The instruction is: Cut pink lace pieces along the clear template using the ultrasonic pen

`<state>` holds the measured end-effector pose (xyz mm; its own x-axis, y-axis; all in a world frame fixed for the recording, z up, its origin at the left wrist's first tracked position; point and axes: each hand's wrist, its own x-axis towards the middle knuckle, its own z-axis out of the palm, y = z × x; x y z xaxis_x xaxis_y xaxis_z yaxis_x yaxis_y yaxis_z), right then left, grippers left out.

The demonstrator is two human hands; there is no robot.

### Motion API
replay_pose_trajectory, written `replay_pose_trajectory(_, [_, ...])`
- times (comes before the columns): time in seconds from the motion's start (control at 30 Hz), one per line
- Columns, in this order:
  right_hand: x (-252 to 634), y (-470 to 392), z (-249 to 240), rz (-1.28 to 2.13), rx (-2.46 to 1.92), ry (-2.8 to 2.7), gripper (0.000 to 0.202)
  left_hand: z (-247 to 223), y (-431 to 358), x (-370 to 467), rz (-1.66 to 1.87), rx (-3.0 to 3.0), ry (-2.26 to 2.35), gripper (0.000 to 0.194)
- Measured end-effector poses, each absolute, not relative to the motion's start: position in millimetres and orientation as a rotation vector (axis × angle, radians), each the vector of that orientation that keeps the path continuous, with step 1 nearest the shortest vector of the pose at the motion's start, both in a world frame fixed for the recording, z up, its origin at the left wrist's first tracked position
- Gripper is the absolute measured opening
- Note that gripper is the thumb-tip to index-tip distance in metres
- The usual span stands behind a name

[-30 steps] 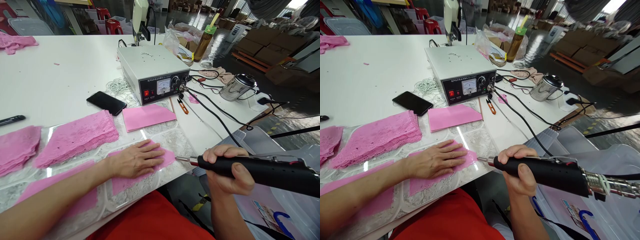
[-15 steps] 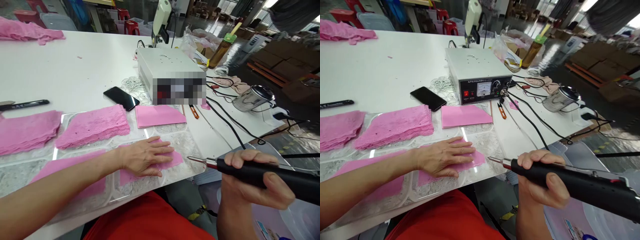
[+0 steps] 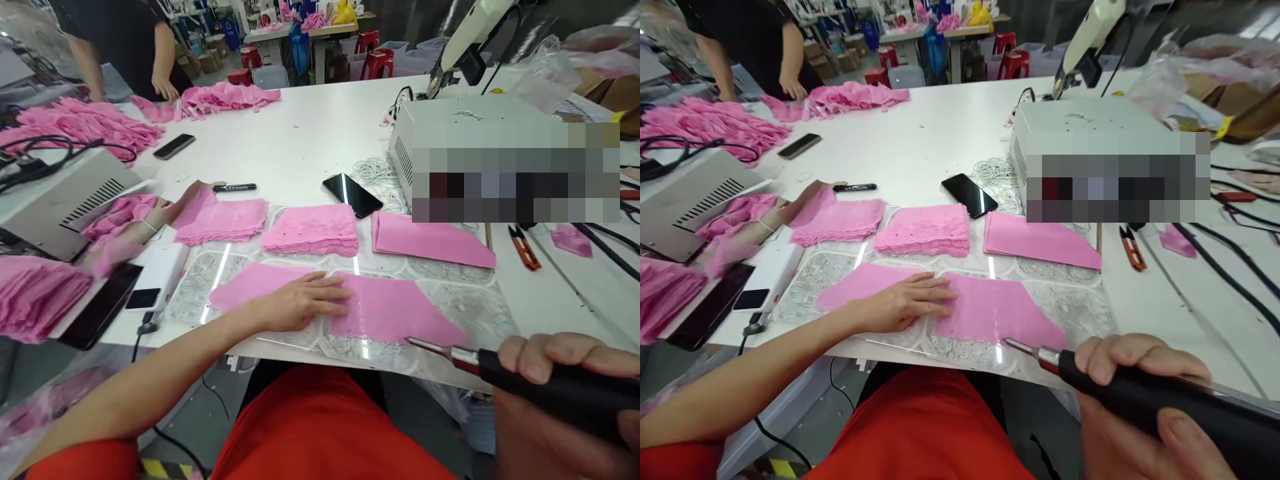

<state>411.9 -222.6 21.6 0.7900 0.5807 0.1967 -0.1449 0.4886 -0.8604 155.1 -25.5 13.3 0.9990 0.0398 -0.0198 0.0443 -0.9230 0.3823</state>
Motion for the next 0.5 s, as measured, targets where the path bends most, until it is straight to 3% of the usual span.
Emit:
replay_pose_trajectory(0.17, [378.3,-204.5,28.0,0.484,-0.842,-0.667,0.022,8.8,-26.3,147.5,-0.171,2.802,0.044,0.071])
replay_pose_trajectory(0.5, [340.5,-190.5,28.9,0.609,-0.761,-0.795,0.021,-1.2,-21.7,147.3,-0.101,2.810,-0.067,0.060])
